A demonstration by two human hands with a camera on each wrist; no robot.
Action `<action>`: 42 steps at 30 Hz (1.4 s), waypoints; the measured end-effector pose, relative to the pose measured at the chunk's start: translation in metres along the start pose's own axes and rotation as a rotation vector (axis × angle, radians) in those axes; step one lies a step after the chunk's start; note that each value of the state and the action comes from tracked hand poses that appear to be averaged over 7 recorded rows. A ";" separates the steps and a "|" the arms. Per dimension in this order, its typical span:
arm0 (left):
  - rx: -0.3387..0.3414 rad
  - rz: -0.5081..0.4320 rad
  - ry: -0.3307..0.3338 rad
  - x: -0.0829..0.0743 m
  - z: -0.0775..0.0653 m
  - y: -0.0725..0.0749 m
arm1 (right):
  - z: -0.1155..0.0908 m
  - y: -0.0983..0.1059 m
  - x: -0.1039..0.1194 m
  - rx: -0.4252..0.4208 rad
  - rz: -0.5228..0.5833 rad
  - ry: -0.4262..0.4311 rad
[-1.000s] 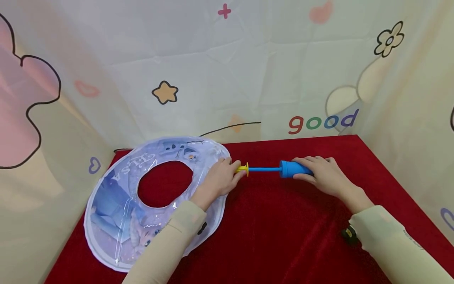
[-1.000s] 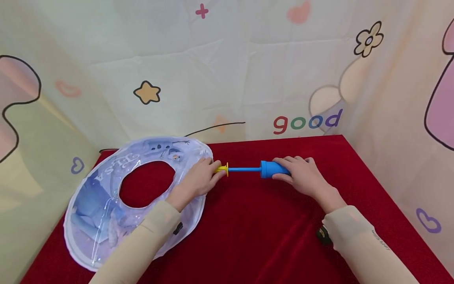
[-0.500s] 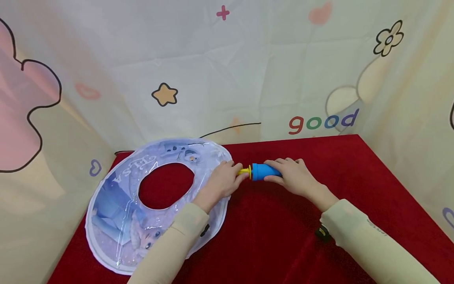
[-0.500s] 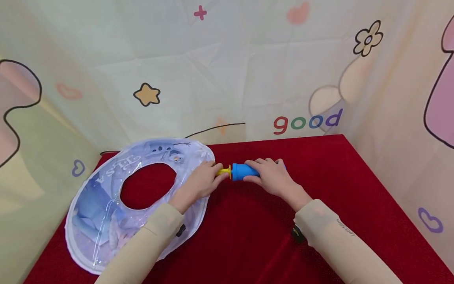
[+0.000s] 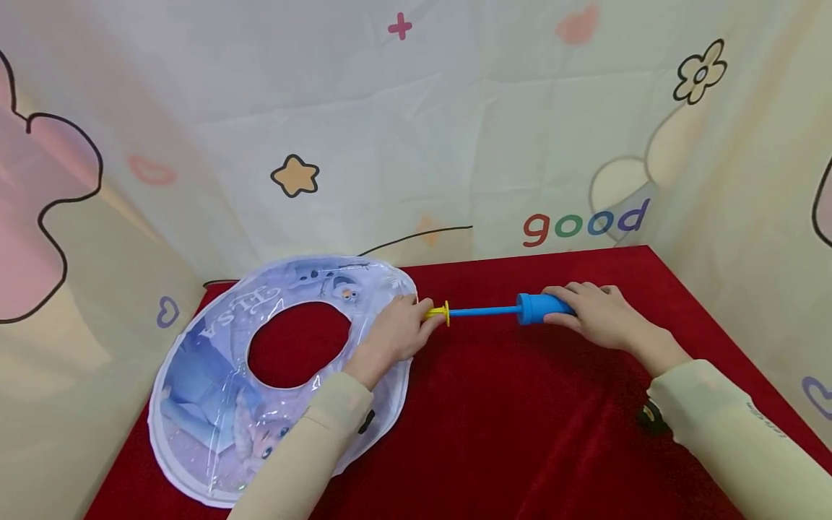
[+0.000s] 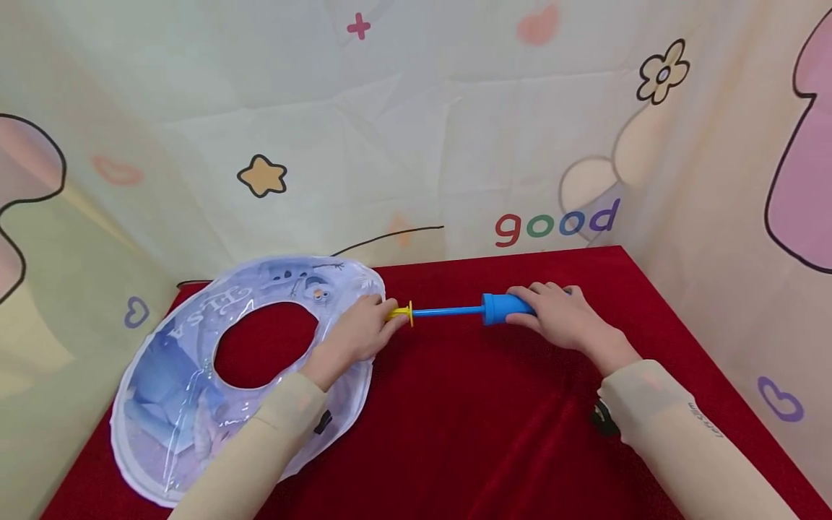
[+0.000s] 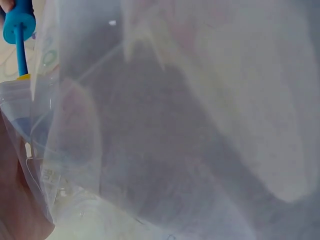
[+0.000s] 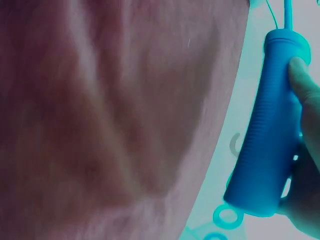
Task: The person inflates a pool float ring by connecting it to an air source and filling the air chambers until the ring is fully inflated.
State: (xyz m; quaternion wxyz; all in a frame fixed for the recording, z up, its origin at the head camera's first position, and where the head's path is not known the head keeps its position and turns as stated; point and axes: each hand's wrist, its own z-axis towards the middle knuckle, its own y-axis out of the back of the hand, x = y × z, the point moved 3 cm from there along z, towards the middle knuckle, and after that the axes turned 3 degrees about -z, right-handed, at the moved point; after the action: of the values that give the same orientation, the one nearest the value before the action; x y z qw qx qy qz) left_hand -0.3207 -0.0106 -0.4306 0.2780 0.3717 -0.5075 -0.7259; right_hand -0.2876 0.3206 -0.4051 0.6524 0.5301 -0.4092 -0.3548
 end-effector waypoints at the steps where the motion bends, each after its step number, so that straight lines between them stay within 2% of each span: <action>1: -0.002 -0.011 0.002 0.000 -0.001 0.001 | -0.001 0.002 -0.003 -0.003 -0.005 -0.004; 5: -0.017 -0.022 0.001 0.003 -0.002 0.003 | -0.003 0.006 -0.006 -0.053 -0.030 0.002; 9: -0.040 -0.020 -0.017 0.002 -0.002 0.005 | 0.003 0.005 0.005 -0.109 -0.052 0.033; 13: -0.039 -0.020 -0.024 0.000 -0.001 0.007 | 0.016 -0.002 0.026 -0.129 -0.074 0.058; 21: 0.019 -0.040 0.007 -0.005 -0.001 0.008 | 0.046 -0.020 0.080 -0.121 -0.081 0.056; 25: 0.018 -0.019 0.015 -0.004 0.000 0.006 | 0.054 -0.023 0.093 -0.128 -0.075 0.067; 28: -0.012 -0.004 0.016 -0.002 0.001 0.005 | 0.055 -0.022 0.089 -0.119 -0.072 0.063; 31: -0.041 0.003 0.006 -0.002 0.000 0.005 | 0.051 -0.020 0.074 -0.097 -0.061 0.056; 42: -0.037 0.039 -0.008 0.002 -0.005 0.004 | 0.009 -0.001 0.007 -0.051 0.003 0.018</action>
State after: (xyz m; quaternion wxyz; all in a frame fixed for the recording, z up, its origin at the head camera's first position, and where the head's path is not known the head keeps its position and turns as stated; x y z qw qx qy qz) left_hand -0.3177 -0.0159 -0.4278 0.2969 0.3535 -0.5023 -0.7312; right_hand -0.2927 0.3110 -0.4046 0.6698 0.5159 -0.3951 -0.3593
